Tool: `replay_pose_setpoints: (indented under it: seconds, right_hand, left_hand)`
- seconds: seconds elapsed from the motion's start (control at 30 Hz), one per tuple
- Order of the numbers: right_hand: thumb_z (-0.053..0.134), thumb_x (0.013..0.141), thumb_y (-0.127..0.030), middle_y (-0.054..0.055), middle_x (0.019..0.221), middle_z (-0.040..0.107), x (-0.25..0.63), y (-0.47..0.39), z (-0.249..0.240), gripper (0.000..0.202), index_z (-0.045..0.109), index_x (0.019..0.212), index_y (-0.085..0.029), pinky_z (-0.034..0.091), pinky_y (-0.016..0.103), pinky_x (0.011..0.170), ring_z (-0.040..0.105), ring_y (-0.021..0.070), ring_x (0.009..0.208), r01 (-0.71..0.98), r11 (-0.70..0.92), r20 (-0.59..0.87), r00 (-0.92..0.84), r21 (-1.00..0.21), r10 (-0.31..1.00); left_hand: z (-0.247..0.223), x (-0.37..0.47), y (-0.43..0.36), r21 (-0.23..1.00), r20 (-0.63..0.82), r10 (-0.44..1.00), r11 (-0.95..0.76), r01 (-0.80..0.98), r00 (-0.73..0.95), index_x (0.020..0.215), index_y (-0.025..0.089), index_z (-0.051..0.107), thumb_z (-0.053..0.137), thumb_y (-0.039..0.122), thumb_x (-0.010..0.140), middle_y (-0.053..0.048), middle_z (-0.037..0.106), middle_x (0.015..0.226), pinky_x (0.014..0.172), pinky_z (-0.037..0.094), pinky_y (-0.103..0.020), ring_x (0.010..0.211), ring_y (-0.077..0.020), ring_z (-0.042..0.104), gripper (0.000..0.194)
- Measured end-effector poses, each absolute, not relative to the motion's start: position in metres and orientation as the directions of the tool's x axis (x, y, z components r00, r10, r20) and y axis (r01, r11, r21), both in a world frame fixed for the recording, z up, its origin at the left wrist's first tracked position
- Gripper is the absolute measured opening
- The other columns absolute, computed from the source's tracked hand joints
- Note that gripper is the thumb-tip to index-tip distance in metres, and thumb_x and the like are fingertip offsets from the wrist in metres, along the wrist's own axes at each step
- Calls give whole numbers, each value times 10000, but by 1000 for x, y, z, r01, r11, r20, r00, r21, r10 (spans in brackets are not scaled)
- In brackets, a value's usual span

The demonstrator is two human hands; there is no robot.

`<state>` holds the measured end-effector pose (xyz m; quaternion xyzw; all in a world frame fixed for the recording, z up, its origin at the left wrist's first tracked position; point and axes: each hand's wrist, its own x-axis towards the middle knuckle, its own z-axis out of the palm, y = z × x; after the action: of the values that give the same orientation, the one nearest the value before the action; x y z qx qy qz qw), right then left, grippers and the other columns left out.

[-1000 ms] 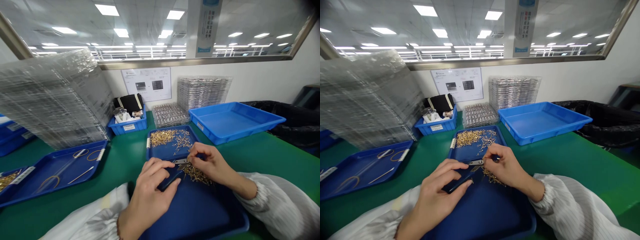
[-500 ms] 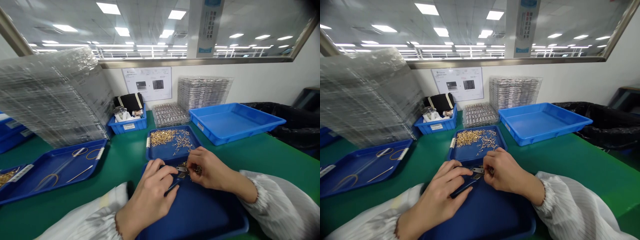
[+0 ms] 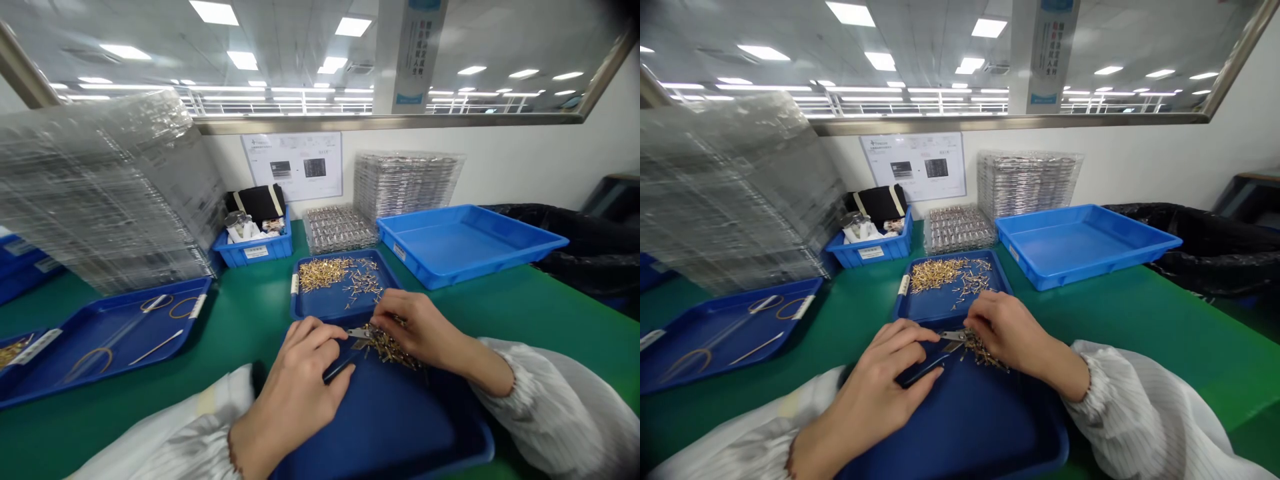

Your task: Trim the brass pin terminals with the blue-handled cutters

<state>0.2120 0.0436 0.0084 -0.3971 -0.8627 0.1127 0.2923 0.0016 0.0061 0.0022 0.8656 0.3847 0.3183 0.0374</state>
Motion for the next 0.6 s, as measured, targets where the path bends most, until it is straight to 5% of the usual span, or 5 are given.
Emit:
replay_pose_setpoints:
  seconds: [0.13,0.33,0.47,0.6]
  right_hand:
    - [480,828,-125,68,926,586,222,51,6,191,570,993,-155,413,276,723,546,171,812,718,554,466,-353,-421,811]
    - [755,619,-267,24,842,604,228,45,10,354,633,944,-200,421,251,678,567,175,763,699,591,124,-598,-403,792]
    - [632,739,-148,25,791,595,221,43,5,90,660,813,-192,403,231,669,567,143,724,718,596,137,-591,-359,795]
    - [516,810,-110,34,776,590,216,46,0,151,651,783,-173,401,230,672,561,132,705,706,582,199,-554,-404,809]
  left_hand:
    - [1,1,9,310,560,706,-664,681,433,599,165,495,595,151,717,-45,632,892,738,441,-427,823,-212,532,155]
    - [2,0,10,301,557,733,-617,727,391,587,172,478,594,158,709,-49,636,909,722,452,-440,825,-223,542,169]
    - [2,1,10,316,533,747,-611,726,397,582,171,470,588,158,710,-46,635,914,728,452,-445,821,-222,545,175]
    - [2,1,10,322,522,755,-605,728,396,585,169,474,589,159,712,-47,632,921,732,452,-450,823,-221,545,171]
